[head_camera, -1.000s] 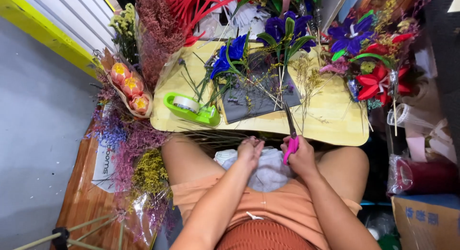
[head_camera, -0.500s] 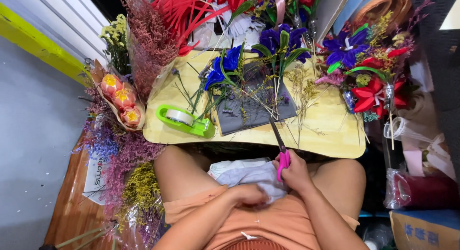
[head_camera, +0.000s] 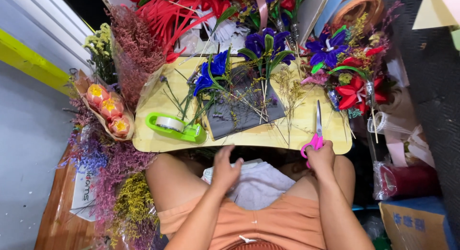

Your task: The person trims flower stems with shears, bunches dried and artificial flowers together, wraps them in paper, and assembles a bouquet by hand.

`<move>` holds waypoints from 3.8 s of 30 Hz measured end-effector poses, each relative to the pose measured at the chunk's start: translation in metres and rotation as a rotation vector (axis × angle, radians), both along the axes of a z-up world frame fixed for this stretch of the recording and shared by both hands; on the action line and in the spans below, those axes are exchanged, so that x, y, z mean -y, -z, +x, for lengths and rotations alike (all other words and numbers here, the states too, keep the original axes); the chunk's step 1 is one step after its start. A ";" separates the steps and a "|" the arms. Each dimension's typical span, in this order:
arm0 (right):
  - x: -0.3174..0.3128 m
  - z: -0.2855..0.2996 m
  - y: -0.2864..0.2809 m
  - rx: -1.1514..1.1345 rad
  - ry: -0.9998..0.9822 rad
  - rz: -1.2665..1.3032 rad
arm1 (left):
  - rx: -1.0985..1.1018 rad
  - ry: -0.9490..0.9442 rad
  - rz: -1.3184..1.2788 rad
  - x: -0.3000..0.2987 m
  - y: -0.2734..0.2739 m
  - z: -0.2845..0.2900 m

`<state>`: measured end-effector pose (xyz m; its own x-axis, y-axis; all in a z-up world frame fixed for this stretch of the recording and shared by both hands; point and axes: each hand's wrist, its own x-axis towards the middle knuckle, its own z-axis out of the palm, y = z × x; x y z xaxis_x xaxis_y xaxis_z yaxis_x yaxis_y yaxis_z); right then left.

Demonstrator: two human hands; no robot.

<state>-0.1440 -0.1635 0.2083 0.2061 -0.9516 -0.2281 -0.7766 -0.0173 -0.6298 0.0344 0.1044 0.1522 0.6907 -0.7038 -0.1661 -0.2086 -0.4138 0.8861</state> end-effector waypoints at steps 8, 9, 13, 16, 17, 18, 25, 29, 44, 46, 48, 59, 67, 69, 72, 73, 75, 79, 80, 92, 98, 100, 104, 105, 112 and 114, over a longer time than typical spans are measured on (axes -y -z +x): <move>0.071 0.004 0.016 -0.074 -0.166 -0.173 | -0.129 0.004 0.208 -0.005 0.033 0.020; 0.073 0.004 0.019 -0.072 -0.173 -0.173 | -0.129 -0.003 0.208 -0.004 0.013 0.016; 0.049 0.020 -0.002 -0.137 -0.338 -0.410 | -0.197 0.046 0.183 0.000 -0.037 0.009; 0.005 0.058 -0.030 -0.003 -0.488 -0.382 | -0.202 0.077 0.226 0.004 -0.035 0.010; -0.012 0.070 -0.037 0.142 -0.575 -0.314 | -0.211 0.096 0.234 0.004 -0.032 0.010; -0.028 0.085 -0.042 0.140 -0.580 -0.311 | -0.215 0.092 0.234 0.005 -0.031 0.008; -0.091 0.187 -0.039 0.063 -1.298 -0.642 | -0.190 0.153 0.292 0.009 -0.027 0.010; -0.091 0.208 -0.009 -0.175 -1.490 -0.907 | -0.257 0.134 0.267 0.003 -0.030 0.014; -0.078 0.172 0.007 -0.112 -1.398 -1.022 | -0.112 -0.118 0.001 0.006 -0.034 0.027; -0.082 0.168 0.026 -0.148 -1.404 -0.859 | -0.070 -0.153 -0.036 0.002 -0.032 0.029; -0.081 0.170 0.039 -0.177 -1.404 -0.697 | -0.025 -0.190 -0.072 -0.001 -0.035 0.031; -0.071 0.188 0.044 -0.193 -1.473 -0.915 | 0.064 -0.209 -0.067 -0.003 -0.041 0.036; -0.092 0.145 0.050 0.166 -0.957 -0.651 | 0.832 -0.030 0.026 0.023 0.007 0.080; -0.095 0.130 0.054 0.212 -0.879 -0.566 | 0.941 0.006 0.094 0.026 0.019 0.087; -0.099 0.117 0.057 0.327 -0.908 -0.549 | 1.147 0.039 0.260 0.029 0.025 0.094; -0.101 0.116 0.054 0.329 -0.924 -0.546 | 1.244 0.097 0.261 0.028 0.026 0.095; -0.102 0.115 0.054 0.332 -0.939 -0.544 | 1.342 0.156 0.260 0.027 0.029 0.097; -0.100 0.116 0.054 0.362 -0.946 -0.526 | 1.410 0.244 0.212 0.028 0.033 0.106; -0.100 0.116 0.052 0.373 -0.938 -0.524 | 1.412 0.248 0.218 0.029 0.034 0.109; -0.104 0.127 0.034 0.318 -0.774 -0.317 | 0.269 0.060 0.346 0.054 -0.069 0.129; -0.089 0.142 0.041 0.218 -0.628 -0.461 | 0.249 0.154 0.196 0.056 -0.063 0.142; -0.086 0.146 0.041 0.208 -0.597 -0.472 | 0.326 0.172 0.129 0.049 -0.069 0.135; -0.074 0.154 0.056 0.061 -0.668 -0.571 | 0.753 0.131 -0.143 0.031 -0.060 0.110; -0.073 0.149 0.053 0.064 -0.669 -0.571 | 0.755 0.130 -0.141 0.023 -0.060 0.091; -0.078 0.136 0.020 -0.037 -0.865 -0.415 | 0.849 0.407 0.211 0.013 -0.026 0.027; -0.085 0.126 0.016 0.011 -0.863 -0.487 | 0.821 0.378 0.340 0.012 -0.018 0.025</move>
<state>-0.0176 -0.0781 0.1920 0.8728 -0.4632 0.1539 -0.3700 -0.8335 -0.4104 0.0592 0.0921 0.1700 0.4198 -0.9071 0.0313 -0.8819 -0.3995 0.2503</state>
